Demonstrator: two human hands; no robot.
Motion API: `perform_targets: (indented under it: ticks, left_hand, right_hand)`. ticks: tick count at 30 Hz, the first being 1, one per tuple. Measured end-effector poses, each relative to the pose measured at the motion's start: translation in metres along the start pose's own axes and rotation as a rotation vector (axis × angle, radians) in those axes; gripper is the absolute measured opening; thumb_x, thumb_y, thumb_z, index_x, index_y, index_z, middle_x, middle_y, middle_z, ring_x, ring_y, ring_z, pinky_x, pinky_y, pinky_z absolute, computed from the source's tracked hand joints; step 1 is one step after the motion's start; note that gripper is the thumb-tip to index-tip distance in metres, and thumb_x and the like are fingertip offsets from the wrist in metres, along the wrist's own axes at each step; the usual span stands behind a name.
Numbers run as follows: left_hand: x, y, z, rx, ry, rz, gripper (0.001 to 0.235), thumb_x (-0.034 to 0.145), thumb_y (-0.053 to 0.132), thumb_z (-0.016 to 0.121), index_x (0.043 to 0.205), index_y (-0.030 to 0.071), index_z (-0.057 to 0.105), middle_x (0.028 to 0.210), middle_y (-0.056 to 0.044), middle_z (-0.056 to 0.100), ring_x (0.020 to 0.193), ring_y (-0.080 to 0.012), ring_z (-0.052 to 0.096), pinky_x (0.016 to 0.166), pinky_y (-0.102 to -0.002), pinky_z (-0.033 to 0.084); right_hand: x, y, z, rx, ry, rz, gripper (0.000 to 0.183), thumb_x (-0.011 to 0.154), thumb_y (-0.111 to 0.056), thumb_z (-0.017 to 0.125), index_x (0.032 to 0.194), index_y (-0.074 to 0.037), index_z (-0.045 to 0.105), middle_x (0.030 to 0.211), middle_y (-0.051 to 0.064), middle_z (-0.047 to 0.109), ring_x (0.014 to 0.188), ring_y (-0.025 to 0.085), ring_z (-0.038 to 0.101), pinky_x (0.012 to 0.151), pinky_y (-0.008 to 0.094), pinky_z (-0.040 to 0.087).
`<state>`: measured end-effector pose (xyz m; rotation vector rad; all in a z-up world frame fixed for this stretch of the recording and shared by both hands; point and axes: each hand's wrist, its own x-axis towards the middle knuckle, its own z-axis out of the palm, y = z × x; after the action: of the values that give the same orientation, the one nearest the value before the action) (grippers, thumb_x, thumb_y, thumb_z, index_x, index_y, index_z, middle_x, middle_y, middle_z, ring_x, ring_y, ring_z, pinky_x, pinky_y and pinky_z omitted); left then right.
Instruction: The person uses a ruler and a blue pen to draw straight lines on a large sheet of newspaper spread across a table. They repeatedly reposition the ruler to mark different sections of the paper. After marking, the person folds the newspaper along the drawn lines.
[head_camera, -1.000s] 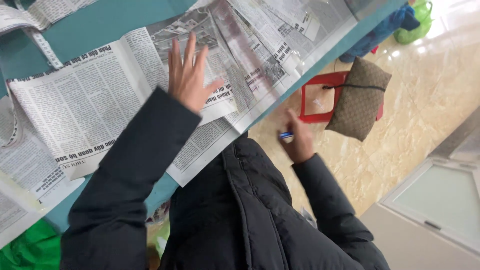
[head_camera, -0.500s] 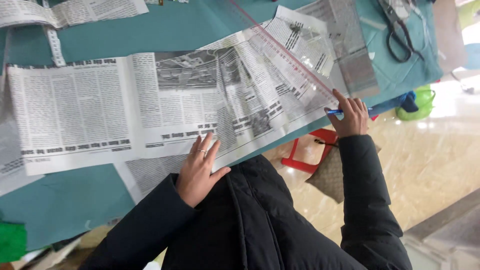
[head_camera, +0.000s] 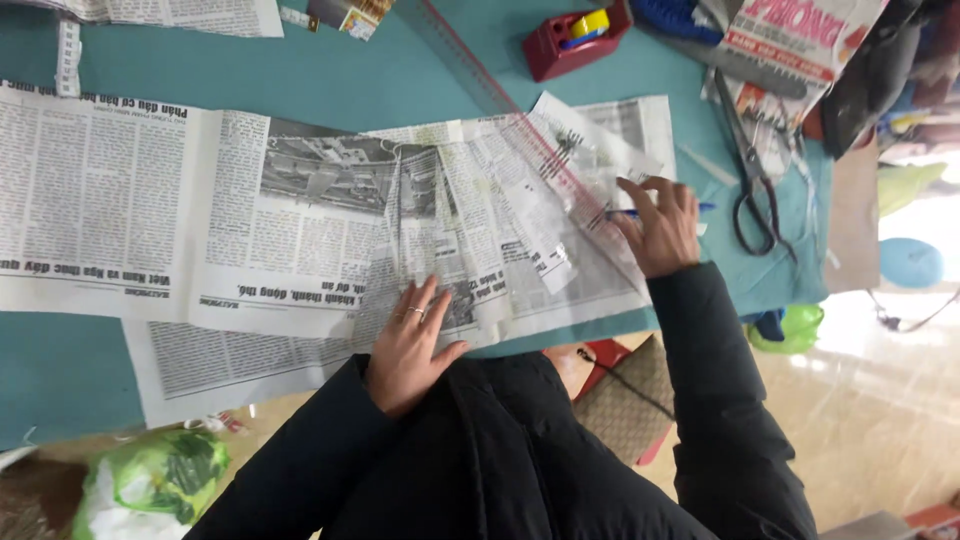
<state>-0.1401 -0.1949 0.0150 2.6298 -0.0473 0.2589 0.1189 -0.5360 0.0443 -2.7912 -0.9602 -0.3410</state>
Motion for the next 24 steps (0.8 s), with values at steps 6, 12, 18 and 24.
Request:
perform_targets:
  ticks: [6, 12, 18, 24]
  left_hand:
    - [0.029, 0.005, -0.011, 0.098, 0.071, -0.047, 0.081, 0.076, 0.057, 0.079, 0.139, 0.009, 0.062, 0.155, -0.018, 0.050, 0.135, -0.0487, 0.052, 0.112, -0.052, 0.046]
    - [0.024, 0.002, -0.004, 0.098, -0.039, -0.149, 0.078, 0.094, 0.066, 0.055, 0.151, 0.014, 0.050, 0.163, -0.013, 0.037, 0.151, -0.0455, 0.032, 0.119, -0.052, 0.037]
    - [0.027, -0.004, -0.002, 0.157, 0.050, -0.086, 0.077, 0.097, 0.064, 0.053, 0.153, 0.013, 0.047, 0.165, -0.016, 0.035, 0.149, -0.0550, 0.033, 0.121, -0.059, 0.036]
    - [0.036, 0.002, -0.001, -0.023, 0.100, -0.045, 0.072, 0.094, 0.059, 0.064, 0.149, 0.015, 0.052, 0.165, -0.011, 0.037, 0.152, -0.0533, 0.029, 0.118, -0.059, 0.043]
  right_hand:
    - [0.106, 0.055, 0.050, -0.072, -0.004, -0.104, 0.036, 0.108, -0.051, 0.055, 0.127, -0.024, 0.068, 0.122, 0.006, 0.058, 0.114, 0.032, 0.051, 0.093, 0.049, 0.038]
    - [0.228, 0.105, 0.085, 0.368, 0.160, -0.046, 0.033, 0.101, -0.010, 0.056, 0.134, -0.005, 0.062, 0.108, 0.018, 0.064, 0.097, 0.037, 0.059, 0.084, 0.046, 0.047]
    - [0.289, 0.141, 0.110, 0.255, -0.281, -0.122, 0.025, 0.106, -0.021, 0.055, 0.109, -0.012, 0.078, 0.104, 0.010, 0.075, 0.084, 0.028, 0.068, 0.067, 0.043, 0.051]
    - [0.303, 0.141, 0.088, 0.199, -0.508, 0.057, 0.022, 0.106, -0.027, 0.064, 0.108, -0.008, 0.076, 0.106, 0.012, 0.073, 0.096, 0.026, 0.063, 0.072, 0.044, 0.056]
